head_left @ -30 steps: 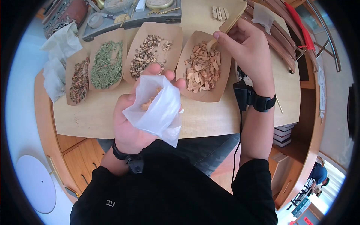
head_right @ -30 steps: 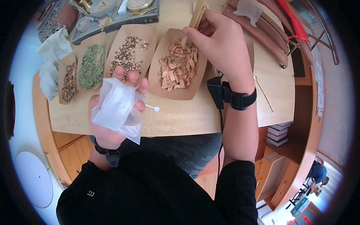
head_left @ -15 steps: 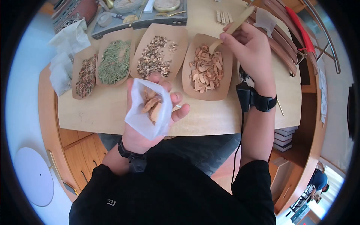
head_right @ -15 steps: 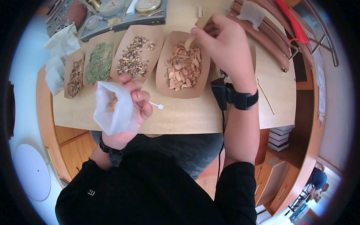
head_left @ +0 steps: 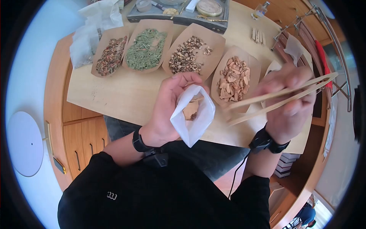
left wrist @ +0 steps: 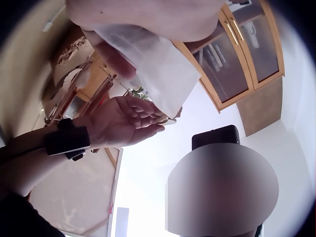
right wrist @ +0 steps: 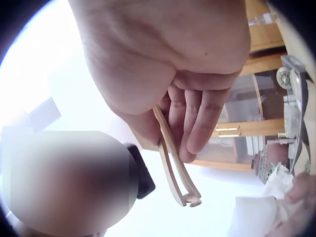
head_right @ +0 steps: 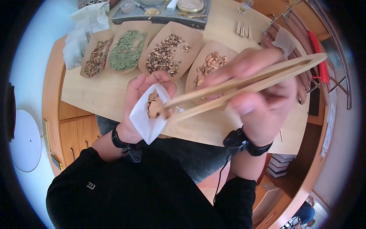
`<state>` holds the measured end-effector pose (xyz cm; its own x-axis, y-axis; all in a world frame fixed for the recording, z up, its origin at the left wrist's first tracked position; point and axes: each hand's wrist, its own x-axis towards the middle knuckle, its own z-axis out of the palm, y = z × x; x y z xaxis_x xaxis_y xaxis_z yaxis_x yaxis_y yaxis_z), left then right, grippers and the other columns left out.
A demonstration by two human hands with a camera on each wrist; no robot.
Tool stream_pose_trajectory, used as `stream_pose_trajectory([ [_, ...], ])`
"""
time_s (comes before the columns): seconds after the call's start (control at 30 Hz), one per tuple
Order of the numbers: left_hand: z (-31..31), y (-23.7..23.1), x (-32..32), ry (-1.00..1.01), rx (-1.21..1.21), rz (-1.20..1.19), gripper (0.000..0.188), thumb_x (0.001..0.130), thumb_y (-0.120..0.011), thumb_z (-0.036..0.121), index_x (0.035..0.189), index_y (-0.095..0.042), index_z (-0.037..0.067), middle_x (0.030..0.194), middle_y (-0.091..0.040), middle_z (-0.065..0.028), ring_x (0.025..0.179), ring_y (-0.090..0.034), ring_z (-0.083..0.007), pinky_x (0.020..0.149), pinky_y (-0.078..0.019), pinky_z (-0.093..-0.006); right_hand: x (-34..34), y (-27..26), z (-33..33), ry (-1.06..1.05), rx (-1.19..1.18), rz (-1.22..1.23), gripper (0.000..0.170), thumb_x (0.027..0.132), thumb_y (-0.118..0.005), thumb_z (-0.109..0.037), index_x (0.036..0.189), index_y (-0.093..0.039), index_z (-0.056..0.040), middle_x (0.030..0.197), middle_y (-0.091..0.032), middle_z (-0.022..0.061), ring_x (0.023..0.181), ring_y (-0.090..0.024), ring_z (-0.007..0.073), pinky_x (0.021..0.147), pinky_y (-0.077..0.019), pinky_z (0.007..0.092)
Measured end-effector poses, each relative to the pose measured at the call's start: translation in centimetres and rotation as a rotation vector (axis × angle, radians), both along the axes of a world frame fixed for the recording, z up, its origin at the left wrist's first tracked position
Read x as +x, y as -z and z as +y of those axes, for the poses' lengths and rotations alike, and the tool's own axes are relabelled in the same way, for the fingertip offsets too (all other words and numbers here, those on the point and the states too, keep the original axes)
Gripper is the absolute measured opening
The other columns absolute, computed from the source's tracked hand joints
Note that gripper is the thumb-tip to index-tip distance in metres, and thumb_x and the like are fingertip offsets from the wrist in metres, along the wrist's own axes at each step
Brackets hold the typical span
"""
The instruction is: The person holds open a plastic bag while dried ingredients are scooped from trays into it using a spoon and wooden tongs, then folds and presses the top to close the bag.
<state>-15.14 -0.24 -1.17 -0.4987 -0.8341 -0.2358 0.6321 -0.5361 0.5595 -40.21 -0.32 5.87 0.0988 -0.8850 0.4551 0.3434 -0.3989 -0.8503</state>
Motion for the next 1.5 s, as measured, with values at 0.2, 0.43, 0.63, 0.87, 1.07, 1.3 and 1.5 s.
stream_pose_trajectory([
  [0.2,0.2,0.5,-0.1,0.042,0.026,0.036,0.046,0.119,-0.044,0.050,0.139,-0.057,0.010,0.118,-0.068,-0.0102,0.093,-0.077,-0.0244,0.076,-0.0640,-0.0374,3.6,0.7,3.7,0.195,0.027,0.099,0.036,0.093,-0.093,-0.013,0.111,-0.066,0.0023,0.100,-0.074,0.0166,0.095,-0.083,0.0323,0.084,-0.0728,0.0481],
  [0.43,1.6,0.9,-0.3,0.024,0.023,-0.064,0.040,0.120,-0.044,0.046,0.136,-0.057,0.013,0.120,-0.066,-0.0086,0.102,-0.074,-0.0196,0.090,-0.0624,-0.0388,5.7,0.5,9.5,0.432,0.092,0.312,0.031,0.087,-0.094,-0.005,0.110,-0.074,0.0039,0.101,-0.080,0.0269,0.093,-0.083,0.0333,0.077,-0.0650,0.0370],
  [0.63,2.5,1.3,0.1,-0.037,-0.046,0.006,0.027,0.120,-0.049,0.032,0.135,-0.056,0.011,0.121,-0.068,-0.0099,0.099,-0.071,-0.0183,0.081,-0.0624,-0.0373,8.1,-0.7,12.1,0.615,-0.048,0.656,0.038,0.081,-0.100,-0.007,0.111,-0.079,0.0040,0.099,-0.081,0.0192,0.084,-0.081,0.0298,0.073,-0.0643,0.0361],
  [0.87,3.2,0.5,1.3,-0.253,-0.198,0.064,0.026,0.121,-0.052,0.031,0.138,-0.051,0.011,0.120,-0.065,-0.0098,0.099,-0.074,-0.0206,0.081,-0.0642,-0.0372,12.2,-1.6,12.4,0.616,-0.077,0.924,0.040,0.077,-0.099,-0.003,0.113,-0.080,-0.0009,0.097,-0.078,0.0139,0.080,-0.077,0.0298,0.070,-0.0627,0.0377],
  [1.07,2.7,0.2,2.6,-0.126,-0.025,0.268,0.049,0.116,-0.050,0.052,0.140,-0.055,0.010,0.119,-0.066,-0.0091,0.108,-0.072,-0.0260,0.097,-0.0606,-0.0406,13.4,-0.9,11.9,0.638,-0.191,1.004,0.037,0.077,-0.097,-0.004,0.111,-0.081,-0.0042,0.100,-0.078,0.0103,0.079,-0.074,0.0282,0.067,-0.0574,0.0379],
  [1.3,3.6,1.8,3.2,0.074,0.172,0.423,0.056,0.111,-0.048,0.060,0.120,-0.070,0.009,0.115,-0.077,-0.0102,0.122,-0.073,-0.0352,0.112,-0.0550,-0.0526,14.2,-0.2,11.8,0.676,-0.210,1.040,0.034,0.079,-0.093,-0.009,0.111,-0.082,-0.0089,0.101,-0.080,0.0060,0.082,-0.074,0.0248,0.066,-0.0525,0.0388],
  [1.5,3.4,0.9,3.5,0.050,0.180,0.325,0.055,0.112,-0.047,0.063,0.112,-0.068,0.013,0.114,-0.071,-0.0065,0.122,-0.070,-0.0335,0.114,-0.0537,-0.0502,14.4,-0.7,11.9,0.639,-0.184,1.057,0.033,0.079,-0.091,-0.007,0.111,-0.082,-0.0091,0.102,-0.081,0.0072,0.084,-0.077,0.0269,0.070,-0.0563,0.0384],
])
